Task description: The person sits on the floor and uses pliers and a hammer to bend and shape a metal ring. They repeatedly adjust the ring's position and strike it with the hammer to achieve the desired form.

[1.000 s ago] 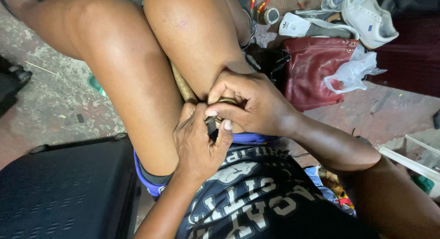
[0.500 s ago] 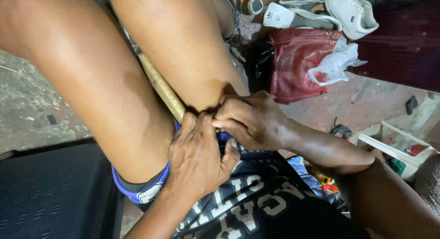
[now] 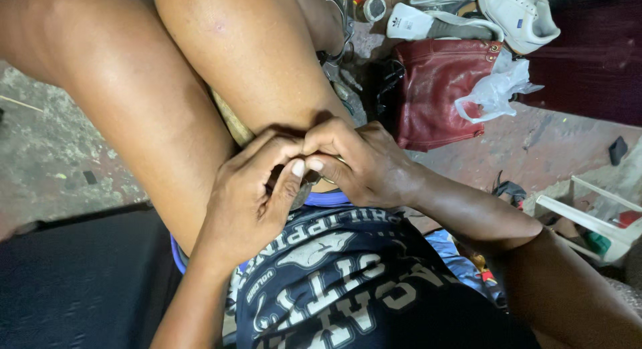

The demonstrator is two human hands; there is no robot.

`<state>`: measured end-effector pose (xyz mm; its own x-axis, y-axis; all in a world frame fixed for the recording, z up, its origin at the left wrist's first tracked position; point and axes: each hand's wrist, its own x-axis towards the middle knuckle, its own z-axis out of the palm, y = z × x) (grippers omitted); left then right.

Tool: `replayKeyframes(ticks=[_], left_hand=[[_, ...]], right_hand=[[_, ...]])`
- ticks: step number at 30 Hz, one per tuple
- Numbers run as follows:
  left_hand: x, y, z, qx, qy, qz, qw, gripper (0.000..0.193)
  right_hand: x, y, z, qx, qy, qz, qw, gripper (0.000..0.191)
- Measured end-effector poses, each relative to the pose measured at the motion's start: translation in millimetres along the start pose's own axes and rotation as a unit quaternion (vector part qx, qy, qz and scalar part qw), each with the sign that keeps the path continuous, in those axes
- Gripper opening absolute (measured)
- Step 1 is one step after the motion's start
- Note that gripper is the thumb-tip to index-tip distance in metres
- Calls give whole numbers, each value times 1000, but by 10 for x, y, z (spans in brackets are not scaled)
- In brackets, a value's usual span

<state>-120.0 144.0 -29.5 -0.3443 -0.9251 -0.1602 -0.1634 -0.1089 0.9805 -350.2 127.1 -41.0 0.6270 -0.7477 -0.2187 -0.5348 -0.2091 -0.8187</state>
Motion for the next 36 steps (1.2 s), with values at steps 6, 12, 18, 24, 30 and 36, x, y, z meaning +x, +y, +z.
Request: replayKeyframes(ticks=[6, 12, 18, 24, 30, 36], left_hand=[[76, -31, 24, -75, -42, -60, 994, 15], [10, -147, 47, -160, -51, -150, 974, 13], [-55, -216, -186, -216, 120, -111, 962, 27], [1, -377, -230, -266, 156, -19, 951, 18], [-59, -319, -160, -263, 194, -34, 944, 27], [-11, -262, -104, -257, 217, -27, 941, 19]], right_hand=[[36, -22, 82, -12, 26, -12, 1000, 23], [-39, 121, -92, 104, 129, -28, 986, 31], [137, 1405, -532, 331, 362, 193, 850, 16], [201, 2344, -178, 463, 240, 443, 730, 18], [191, 2380, 180, 11, 129, 429, 894, 42], [221, 2133, 119, -122, 74, 453, 880, 74]])
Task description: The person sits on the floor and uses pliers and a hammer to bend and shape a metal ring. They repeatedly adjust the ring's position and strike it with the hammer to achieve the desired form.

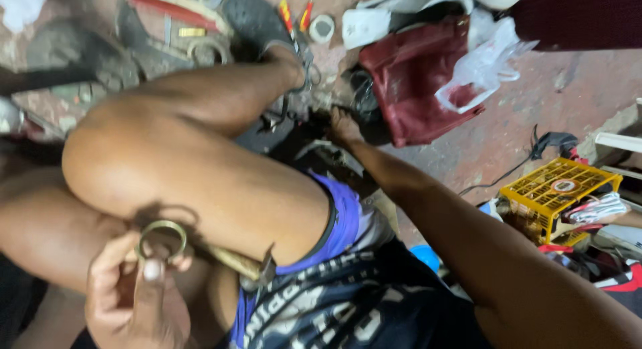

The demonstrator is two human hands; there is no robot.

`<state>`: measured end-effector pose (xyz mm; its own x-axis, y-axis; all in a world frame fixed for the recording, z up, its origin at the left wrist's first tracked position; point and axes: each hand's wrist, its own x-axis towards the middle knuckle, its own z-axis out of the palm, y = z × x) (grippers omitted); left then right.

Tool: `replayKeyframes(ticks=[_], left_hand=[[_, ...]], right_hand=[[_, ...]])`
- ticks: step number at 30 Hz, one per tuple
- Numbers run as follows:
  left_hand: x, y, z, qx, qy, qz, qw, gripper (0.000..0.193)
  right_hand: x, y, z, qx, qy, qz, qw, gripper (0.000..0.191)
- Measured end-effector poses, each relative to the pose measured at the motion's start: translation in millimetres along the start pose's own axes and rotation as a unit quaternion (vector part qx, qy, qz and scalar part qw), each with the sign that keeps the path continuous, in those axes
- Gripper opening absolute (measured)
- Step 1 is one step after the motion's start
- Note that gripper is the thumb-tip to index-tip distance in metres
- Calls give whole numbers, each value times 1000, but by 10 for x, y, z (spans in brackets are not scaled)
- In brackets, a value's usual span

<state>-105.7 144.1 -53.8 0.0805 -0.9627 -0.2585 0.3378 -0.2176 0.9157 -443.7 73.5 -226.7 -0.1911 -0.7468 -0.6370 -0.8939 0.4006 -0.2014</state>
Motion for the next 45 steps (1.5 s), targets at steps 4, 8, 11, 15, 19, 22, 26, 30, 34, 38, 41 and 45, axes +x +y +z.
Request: replayKeyframes(ticks=[4, 8, 11, 15, 19, 22, 26, 30, 34, 38, 41, 45], left_hand=[[-12, -17, 31, 16, -1, -3, 1000, 22], [-29, -51, 106, 30, 29, -5, 999, 21], [-10, -36, 186, 31, 28, -8, 999, 22], [-12, 52, 290, 67, 57, -46, 995, 25], [-15, 81, 353, 58, 41, -48, 996, 23], [0, 69, 363, -6, 16, -53, 998, 24], [54, 28, 388, -253, -8, -124, 959, 25], [53, -41, 487, -388, -28, -160, 907, 22], [21, -138, 580, -419, -34, -154, 894, 23], [32, -200, 561, -534, -46, -121, 835, 20], [30, -197, 531, -573, -36, -127, 809, 12], [-14, -172, 573, -480, -38, -125, 868, 22]], right_hand=[[-36, -64, -116, 18, -61, 41, 997, 81], [-14, -87, -74, -19, -115, -31, 993, 58], [7, -71, 42, -38, -113, -94, 988, 50], [-42, 66, 101, -21, 23, -183, 983, 39], [-192, 260, -26, 59, 167, -256, 950, 28], [-396, 233, -360, 196, 113, -262, 938, 23], [-956, 38, -996, 372, -95, -306, 871, 26], [-1463, -390, -1309, 213, -141, -390, 885, 29], [-1673, -752, -1378, 152, -126, -379, 904, 32], [-1743, -893, -1397, 142, -95, -404, 899, 27], [-1790, -925, -1369, 128, -98, -395, 904, 21], [-1806, -962, -1298, 130, -76, -420, 895, 22]])
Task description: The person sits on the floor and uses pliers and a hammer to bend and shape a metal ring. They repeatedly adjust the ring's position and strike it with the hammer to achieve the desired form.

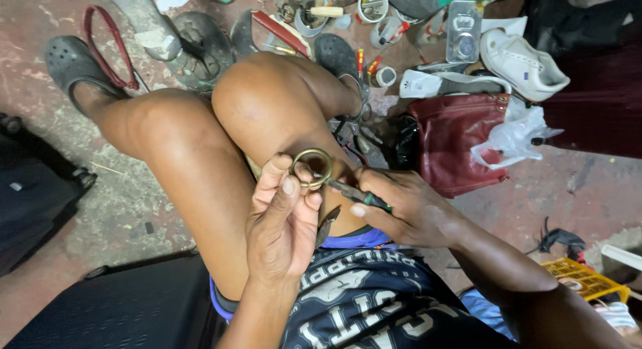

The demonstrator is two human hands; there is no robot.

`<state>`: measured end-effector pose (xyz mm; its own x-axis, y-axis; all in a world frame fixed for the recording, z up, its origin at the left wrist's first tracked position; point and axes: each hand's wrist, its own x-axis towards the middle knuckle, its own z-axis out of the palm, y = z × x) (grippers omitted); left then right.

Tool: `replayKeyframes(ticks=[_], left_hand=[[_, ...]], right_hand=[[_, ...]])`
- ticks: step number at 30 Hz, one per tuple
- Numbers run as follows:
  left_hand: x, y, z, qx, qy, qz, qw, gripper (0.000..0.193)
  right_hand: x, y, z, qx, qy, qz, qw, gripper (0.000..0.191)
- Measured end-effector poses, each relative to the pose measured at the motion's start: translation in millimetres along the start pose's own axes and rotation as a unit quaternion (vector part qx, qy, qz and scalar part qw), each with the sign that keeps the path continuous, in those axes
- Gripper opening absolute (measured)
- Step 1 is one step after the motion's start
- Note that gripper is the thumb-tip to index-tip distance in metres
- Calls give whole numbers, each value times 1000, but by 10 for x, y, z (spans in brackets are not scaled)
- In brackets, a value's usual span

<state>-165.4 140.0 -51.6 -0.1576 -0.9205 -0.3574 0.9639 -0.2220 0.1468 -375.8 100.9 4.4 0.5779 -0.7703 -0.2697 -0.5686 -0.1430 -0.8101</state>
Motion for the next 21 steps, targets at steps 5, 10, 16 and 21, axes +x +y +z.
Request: replayKeyframes(ticks=[5, 10, 16, 21], left_hand=[[14, -42, 49, -8, 6, -2, 1000, 21], [30, -12, 53, -19, -3, 0, 1000, 16], [40, 9, 62, 24, 7, -6, 1000, 14], [-20, 157, 151, 390, 48, 55, 918, 29]], right_hand=[[28, -32, 92, 40, 36, 1, 999, 17], [53, -68, 232, 227, 69, 62, 969, 35], [27, -31, 214, 221, -41, 86, 971, 33], [-26, -52, 161, 331, -54, 133, 933, 25]])
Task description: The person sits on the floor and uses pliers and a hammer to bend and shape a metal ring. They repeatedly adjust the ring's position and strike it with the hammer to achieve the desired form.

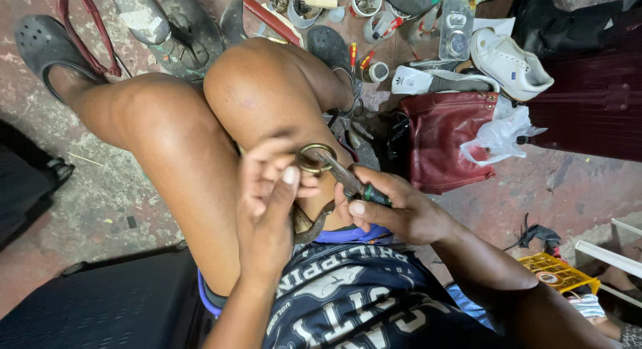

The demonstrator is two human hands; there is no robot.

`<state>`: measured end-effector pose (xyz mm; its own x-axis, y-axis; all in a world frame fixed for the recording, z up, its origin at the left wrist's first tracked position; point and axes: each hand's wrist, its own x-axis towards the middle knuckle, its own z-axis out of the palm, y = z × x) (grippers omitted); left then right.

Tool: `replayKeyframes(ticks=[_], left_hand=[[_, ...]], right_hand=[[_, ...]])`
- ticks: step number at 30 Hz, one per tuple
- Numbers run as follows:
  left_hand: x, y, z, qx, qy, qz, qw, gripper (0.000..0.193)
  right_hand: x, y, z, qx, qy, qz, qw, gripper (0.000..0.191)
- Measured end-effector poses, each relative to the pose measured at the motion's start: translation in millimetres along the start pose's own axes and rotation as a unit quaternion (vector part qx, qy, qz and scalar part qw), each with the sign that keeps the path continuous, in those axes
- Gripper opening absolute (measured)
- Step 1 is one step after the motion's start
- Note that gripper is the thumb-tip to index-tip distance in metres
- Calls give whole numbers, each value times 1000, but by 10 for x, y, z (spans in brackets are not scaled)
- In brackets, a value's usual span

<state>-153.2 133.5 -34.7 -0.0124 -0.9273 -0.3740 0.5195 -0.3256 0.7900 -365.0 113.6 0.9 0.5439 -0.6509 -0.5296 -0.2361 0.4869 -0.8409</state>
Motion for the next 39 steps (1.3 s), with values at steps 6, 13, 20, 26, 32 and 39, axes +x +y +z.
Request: replayKeyframes(ticks=[6, 13, 20, 26, 32, 39], left_hand=[[-219, 176, 15, 487, -54, 119, 864, 33], [-351, -48, -8, 625, -86, 211, 746, 22], [-423, -36, -175, 547, -76, 269, 789, 15], [-408, -52, -213, 542, -121, 270, 787, 19], [-358, -336, -231, 587, -150, 215, 766, 29], [-418, 48, -642, 87, 56, 110, 988, 24]], right_hand=[[-55, 2, -93, -136, 64, -31, 988, 22], [-109, 198, -68, -238, 96, -69, 964, 21], [-157, 251, -47, -267, 89, -108, 954, 20], [-193, 253, -153, -183, 57, -91, 977, 17], [-181, 290, -200, -58, 80, -15, 995, 21], [-337, 248, -448, 8, 193, -150, 970, 29]])
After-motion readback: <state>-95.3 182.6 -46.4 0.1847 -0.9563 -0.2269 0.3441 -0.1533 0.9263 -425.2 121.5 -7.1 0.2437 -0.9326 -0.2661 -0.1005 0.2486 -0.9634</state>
